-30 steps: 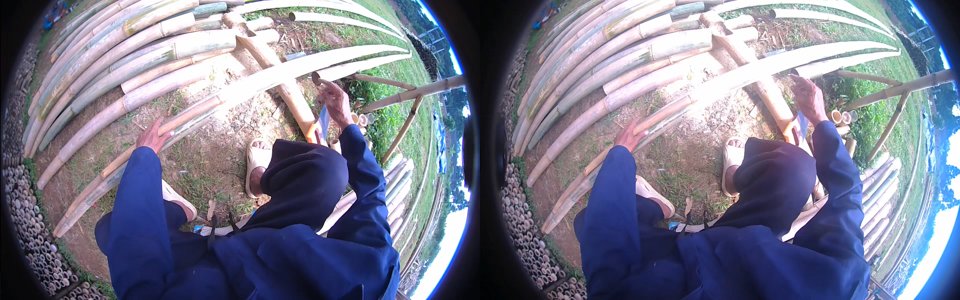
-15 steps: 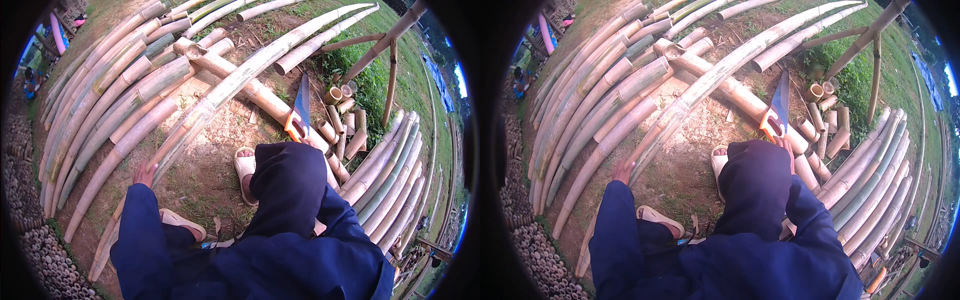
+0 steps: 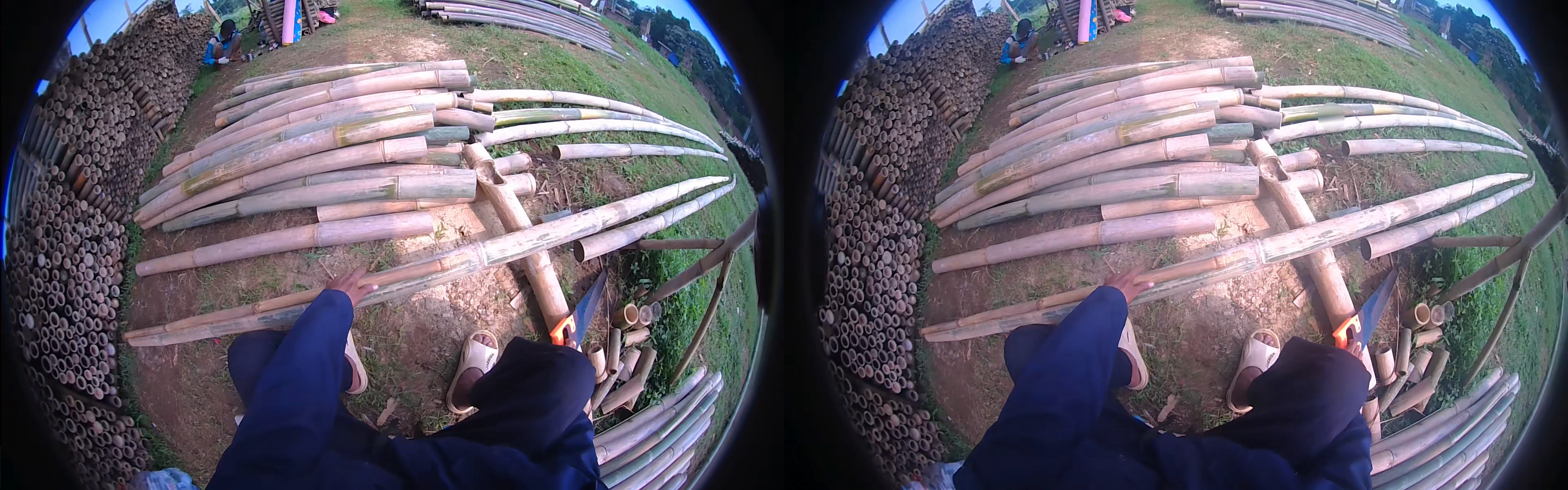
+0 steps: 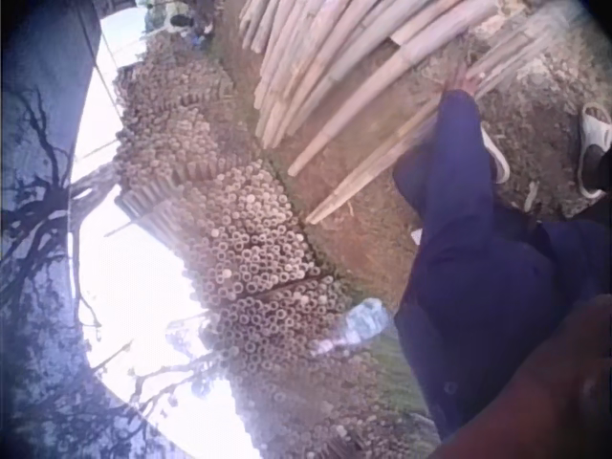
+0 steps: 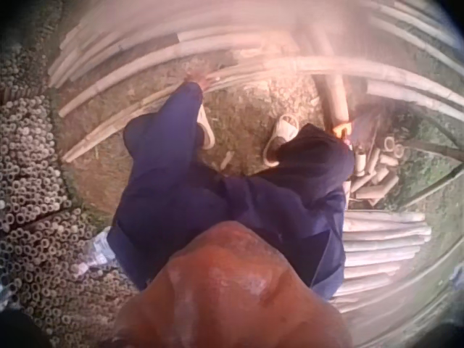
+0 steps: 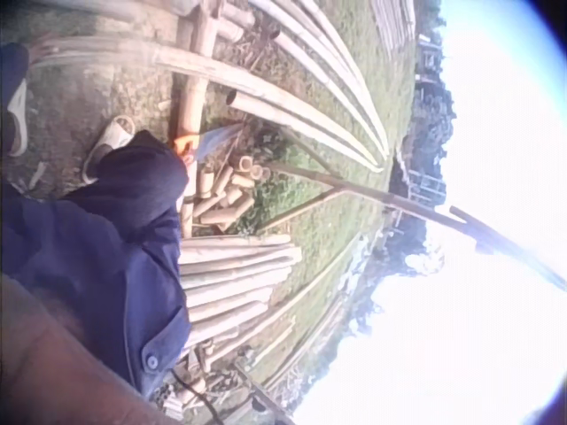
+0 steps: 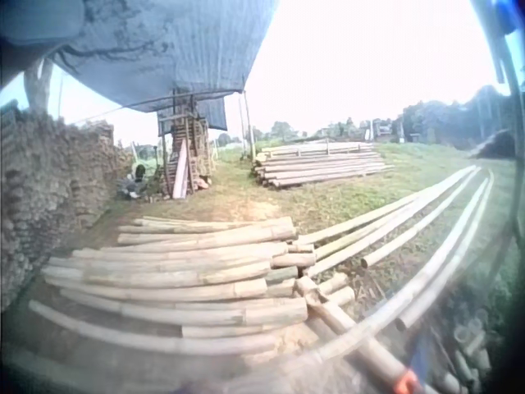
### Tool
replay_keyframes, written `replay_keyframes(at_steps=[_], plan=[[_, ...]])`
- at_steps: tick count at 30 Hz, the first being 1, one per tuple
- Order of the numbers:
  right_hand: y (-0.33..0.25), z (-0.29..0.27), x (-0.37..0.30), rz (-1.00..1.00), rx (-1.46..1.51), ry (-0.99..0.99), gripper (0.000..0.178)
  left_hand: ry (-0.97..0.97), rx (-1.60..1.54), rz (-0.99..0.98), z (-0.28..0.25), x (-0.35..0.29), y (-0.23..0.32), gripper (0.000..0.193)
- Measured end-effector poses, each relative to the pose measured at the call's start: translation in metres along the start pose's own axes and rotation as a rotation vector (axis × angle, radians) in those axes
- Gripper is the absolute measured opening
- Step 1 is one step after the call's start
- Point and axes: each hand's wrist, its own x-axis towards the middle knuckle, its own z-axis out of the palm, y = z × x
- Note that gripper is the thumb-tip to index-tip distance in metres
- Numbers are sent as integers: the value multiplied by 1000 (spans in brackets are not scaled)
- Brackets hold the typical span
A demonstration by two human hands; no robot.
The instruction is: The person selects a bamboo pole from a pile, positions it on a support, and uses a hand saw to cut it into shorter sections. The cut pieces are placed on the ground nearby.
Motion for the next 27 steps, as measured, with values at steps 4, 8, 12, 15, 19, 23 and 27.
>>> replay_keyframes(at_steps=[4, 8, 12, 15, 19, 23, 27], plan=[[5, -39, 11, 68, 77, -64, 34, -25, 34, -24, -9, 2, 7, 84], [37, -97, 18, 199, 244, -46, 29, -40, 32, 6, -10, 1, 16, 86], [67, -186, 20, 323, 539, 7, 25, -31, 33, -7, -3, 6, 11, 87], [31, -278, -7, 217, 918, 142, 28, -81, 0, -49, -4, 6, 6, 88], [2, -343, -48, -68, 1191, 264, 28, -104, -9, -12, -6, 14, 12, 89], [-99, -360, -42, -86, 1113, -92, 35, -54, 28, -12, -9, 6, 10, 87], [-170, -291, -58, 62, 1205, -181, 21, -31, 96, -20, -11, 3, 14, 85]])
